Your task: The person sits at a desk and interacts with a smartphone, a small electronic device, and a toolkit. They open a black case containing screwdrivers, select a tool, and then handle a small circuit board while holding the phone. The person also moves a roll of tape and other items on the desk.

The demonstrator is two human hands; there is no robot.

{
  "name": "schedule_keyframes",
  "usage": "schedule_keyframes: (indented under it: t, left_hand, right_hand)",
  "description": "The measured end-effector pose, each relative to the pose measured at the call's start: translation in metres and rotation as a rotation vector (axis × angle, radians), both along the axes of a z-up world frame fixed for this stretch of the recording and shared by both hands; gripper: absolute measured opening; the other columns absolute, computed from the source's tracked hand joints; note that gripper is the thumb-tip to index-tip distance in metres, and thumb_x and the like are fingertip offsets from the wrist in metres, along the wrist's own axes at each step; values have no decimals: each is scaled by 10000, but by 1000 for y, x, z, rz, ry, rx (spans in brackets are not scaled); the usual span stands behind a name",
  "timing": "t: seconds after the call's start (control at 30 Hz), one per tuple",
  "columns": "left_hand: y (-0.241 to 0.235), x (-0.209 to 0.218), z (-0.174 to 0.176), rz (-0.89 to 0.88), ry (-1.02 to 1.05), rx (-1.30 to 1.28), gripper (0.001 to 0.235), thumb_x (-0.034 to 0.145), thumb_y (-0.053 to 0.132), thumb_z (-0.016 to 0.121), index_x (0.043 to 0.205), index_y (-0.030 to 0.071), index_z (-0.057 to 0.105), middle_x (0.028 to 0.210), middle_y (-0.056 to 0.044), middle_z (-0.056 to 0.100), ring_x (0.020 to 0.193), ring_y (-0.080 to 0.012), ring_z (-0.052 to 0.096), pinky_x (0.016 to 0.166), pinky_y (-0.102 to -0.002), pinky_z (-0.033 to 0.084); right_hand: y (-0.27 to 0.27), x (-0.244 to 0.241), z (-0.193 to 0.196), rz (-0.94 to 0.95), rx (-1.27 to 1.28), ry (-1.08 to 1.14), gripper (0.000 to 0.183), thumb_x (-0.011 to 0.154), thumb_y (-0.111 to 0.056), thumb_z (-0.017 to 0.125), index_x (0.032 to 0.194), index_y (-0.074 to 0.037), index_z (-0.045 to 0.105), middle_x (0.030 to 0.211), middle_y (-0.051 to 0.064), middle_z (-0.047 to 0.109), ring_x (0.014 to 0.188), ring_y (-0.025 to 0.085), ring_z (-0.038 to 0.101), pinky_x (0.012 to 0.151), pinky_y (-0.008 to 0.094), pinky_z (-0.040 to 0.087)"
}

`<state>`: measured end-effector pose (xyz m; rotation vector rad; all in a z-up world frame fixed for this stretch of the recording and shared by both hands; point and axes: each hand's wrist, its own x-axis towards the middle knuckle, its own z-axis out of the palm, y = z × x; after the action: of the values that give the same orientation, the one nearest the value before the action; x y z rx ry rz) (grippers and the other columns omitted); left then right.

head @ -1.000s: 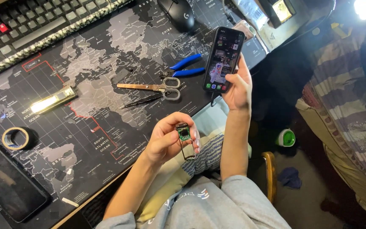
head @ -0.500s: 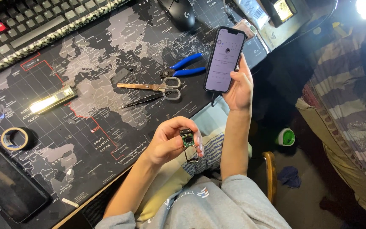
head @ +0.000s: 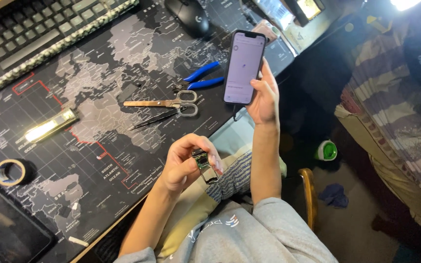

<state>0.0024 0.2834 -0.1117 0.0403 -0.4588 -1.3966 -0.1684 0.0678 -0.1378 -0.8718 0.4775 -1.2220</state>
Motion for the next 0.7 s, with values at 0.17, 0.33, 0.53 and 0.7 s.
schedule_keyframes:
  t: [0.17, 0.33, 0.53, 0.7]
  left_hand:
    - [-3, 1, -4, 8, 14, 30, 417, 997, 153, 792, 1215, -139, 589, 895, -343, 635, 834, -459, 752, 758, -553, 683]
    - [-9, -2, -9, 115, -112, 102, 437, 1037, 153, 731, 1340, -121, 577, 1011, -332, 638, 1028, -470, 748, 969, -497, 646]
    - [-30, -11, 5, 358, -506, 161, 429, 1038, 181, 788, 1355, -63, 634, 1166, -254, 755, 1411, -444, 648, 1240, -551, 470]
    - [-40, -34, 1, 309, -541, 208, 406, 1025, 116, 787, 1367, -56, 655, 1198, -228, 791, 1427, -421, 651, 1230, -505, 497]
  right_hand:
    - [2, 5, 0, -35, -22, -12, 720, 950, 0, 536, 1662, -2, 431, 1406, 256, 696, 1194, 335, 772, 977, 556, 709]
    - [1, 3, -4, -75, -50, -46, 580, 1040, -66, 567, 1612, 5, 504, 1366, 209, 708, 1158, 276, 757, 973, 476, 695]
    - [18, -14, 14, 0, 8, -49, 505, 1038, -254, 668, 1502, -64, 609, 1289, 144, 770, 1175, 259, 787, 973, 429, 677]
    - [-1, -46, -34, -127, 152, 18, 459, 1089, -279, 671, 1499, -73, 640, 1299, 185, 773, 1159, 302, 768, 1009, 501, 647]
